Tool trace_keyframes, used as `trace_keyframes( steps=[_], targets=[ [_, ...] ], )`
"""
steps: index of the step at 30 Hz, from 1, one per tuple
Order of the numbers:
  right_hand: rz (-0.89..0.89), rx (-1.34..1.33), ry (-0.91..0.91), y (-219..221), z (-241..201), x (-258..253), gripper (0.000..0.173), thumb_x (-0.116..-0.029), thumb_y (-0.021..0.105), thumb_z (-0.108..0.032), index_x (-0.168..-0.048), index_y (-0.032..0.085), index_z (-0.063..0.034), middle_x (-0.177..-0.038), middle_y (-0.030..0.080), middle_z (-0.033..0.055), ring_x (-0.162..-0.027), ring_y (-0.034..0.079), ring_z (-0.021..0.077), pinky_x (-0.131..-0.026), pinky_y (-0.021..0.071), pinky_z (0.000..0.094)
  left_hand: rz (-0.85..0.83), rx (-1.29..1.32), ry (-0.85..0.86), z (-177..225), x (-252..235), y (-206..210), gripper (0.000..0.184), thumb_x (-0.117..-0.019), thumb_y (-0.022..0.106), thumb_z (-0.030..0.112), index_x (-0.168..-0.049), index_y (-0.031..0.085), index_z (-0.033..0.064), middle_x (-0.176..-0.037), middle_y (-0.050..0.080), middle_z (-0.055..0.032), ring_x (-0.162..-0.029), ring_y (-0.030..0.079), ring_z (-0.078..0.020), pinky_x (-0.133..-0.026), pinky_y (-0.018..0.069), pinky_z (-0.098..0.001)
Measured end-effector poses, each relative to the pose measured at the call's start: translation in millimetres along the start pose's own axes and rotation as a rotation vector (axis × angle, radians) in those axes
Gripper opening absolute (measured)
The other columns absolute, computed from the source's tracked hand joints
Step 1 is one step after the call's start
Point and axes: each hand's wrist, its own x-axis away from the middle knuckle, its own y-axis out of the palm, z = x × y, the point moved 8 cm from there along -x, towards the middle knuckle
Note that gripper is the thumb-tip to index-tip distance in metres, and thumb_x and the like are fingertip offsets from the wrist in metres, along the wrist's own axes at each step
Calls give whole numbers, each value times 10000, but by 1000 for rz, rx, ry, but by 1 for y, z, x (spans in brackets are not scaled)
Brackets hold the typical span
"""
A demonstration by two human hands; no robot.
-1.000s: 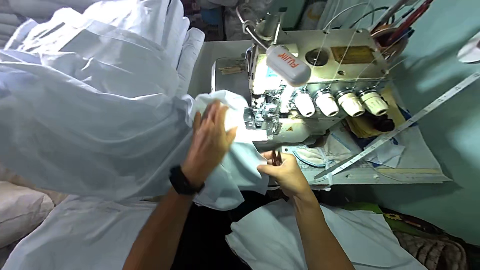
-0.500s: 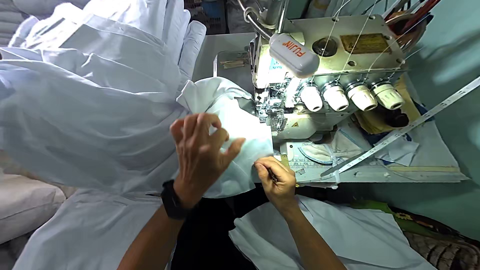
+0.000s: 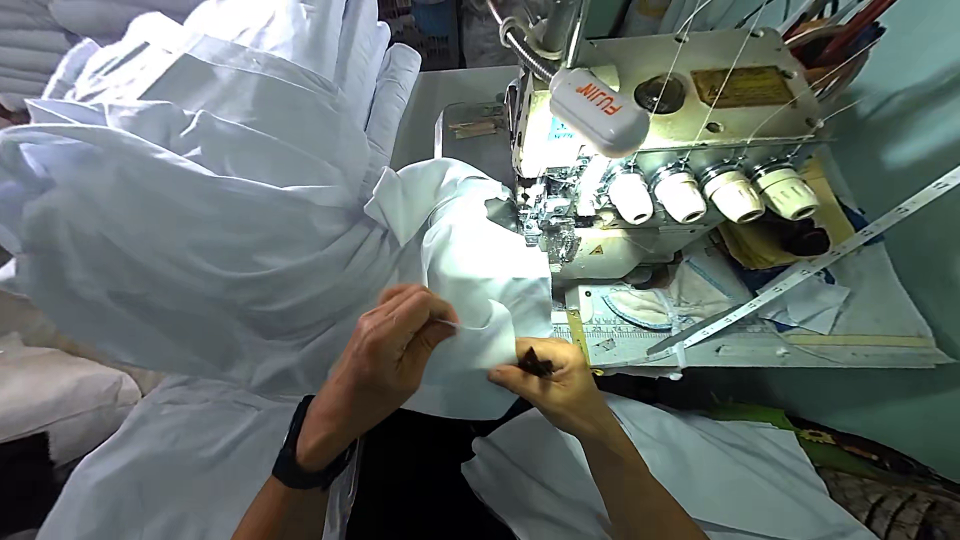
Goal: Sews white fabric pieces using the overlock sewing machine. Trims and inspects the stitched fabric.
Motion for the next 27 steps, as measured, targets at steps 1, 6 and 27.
trace_keyframes(
  steps=[1, 6, 27],
  targets=[
    [13, 26, -56, -5, -9, 2, 261, -908, 709, -100, -700, 567, -31, -654, 564, -73, -642, 477, -127, -600, 385, 45, 5, 36, 19, 7, -5, 0, 265, -1008, 626, 286, -879, 676, 59, -792, 607, 27, -805, 574, 33, -792, 469, -109],
    [164, 153, -168, -32, -26, 5, 199, -943, 683, -106, -776, 618, -19, -711, 622, -52, -686, 534, -115, -643, 443, 52, 18, 30, 150, 34, -46, 12, 140, -969, 607, 38, -912, 724, -13, -899, 680, -56, -873, 637, -17, -814, 510, -121],
    [102, 534, -245, -31, 24, 56, 260, -951, 646, -101, -722, 585, 6, -666, 536, 85, -611, 527, 70, -589, 447, 118, -120, -56, -115, -31, -75, 53, 99, -914, 720, 197, -909, 802, 140, -822, 673, 62, -769, 617, -17, -692, 490, -215]
  ],
)
